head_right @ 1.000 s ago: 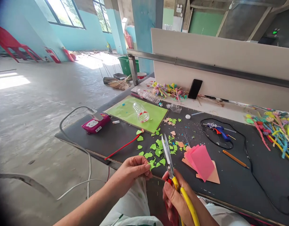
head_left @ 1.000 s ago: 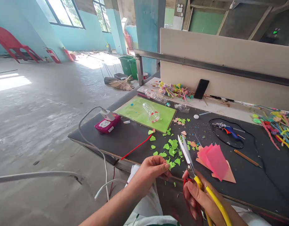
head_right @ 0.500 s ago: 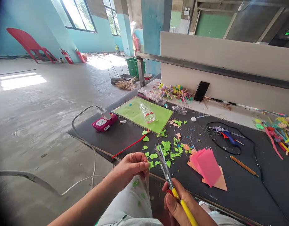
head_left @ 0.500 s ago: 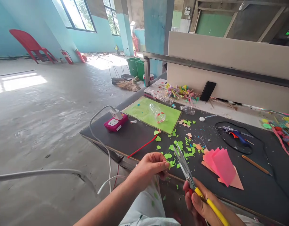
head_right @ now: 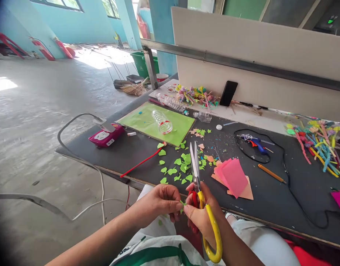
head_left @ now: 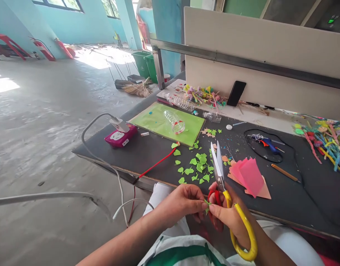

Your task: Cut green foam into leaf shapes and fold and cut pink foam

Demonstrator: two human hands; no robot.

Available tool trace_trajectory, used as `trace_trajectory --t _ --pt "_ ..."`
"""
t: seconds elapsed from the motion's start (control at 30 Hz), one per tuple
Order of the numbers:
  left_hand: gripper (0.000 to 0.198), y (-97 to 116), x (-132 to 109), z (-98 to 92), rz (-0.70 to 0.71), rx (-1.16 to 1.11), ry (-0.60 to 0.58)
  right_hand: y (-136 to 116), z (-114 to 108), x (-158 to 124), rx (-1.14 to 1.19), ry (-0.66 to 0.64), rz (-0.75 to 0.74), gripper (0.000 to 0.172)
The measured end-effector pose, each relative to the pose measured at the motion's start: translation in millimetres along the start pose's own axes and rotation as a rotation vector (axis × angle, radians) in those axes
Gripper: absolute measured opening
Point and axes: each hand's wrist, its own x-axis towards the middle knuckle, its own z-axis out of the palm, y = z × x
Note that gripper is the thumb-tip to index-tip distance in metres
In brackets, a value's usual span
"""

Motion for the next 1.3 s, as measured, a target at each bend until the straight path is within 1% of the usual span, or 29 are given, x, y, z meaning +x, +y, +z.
trace_trajectory --t 0.2,0.4,0.53,0.7,0.83,0.93,1.03,1.1,1.2,1.3 --pt "0.038 -2 -3 -5.8 -0.066 -0.147 -0.059 5 -4 0 -0.063 0.069 -0.020 0.041" --pt "0.032 -5 -3 -3.8 -0.090 -0.097 -0.062 -1 0 1 -0.112 0.102 0.016 0.041" --pt "0.027 -7 0 -1.7 -0.086 -0.056 -0.061 -3 0 -1 -0.133 0.080 0.000 0.038" --pt "0.024 -5 0 0.7 -0.038 -0.049 0.002 -3 0 -3 -0.037 0.087 -0.019 0.034" --pt "0.026 -3 1 1.7 -0.029 -0.029 0.060 -4 0 -2 0.063 0.089 -0.050 0.037" --pt "0.025 -3 1 1.5 -0.013 -0.011 0.077 0 -1 1 0.030 0.062 -0.059 0.038" --pt "0.025 -4 1 2.2 0.015 0.035 0.092 7 -2 4 0.012 0.032 -0.042 0.045" --pt "0.025 -4 0 3.9 0.022 0.047 0.095 9 -2 4 0.032 0.038 -0.024 0.047" --pt "0.024 -4 1 7.2 0.031 0.015 0.107 10 0 3 0.033 0.062 -0.010 0.043" --pt "0.023 -7 1 9.0 0.063 0.003 0.134 11 2 3 0.019 0.096 -0.016 0.043"
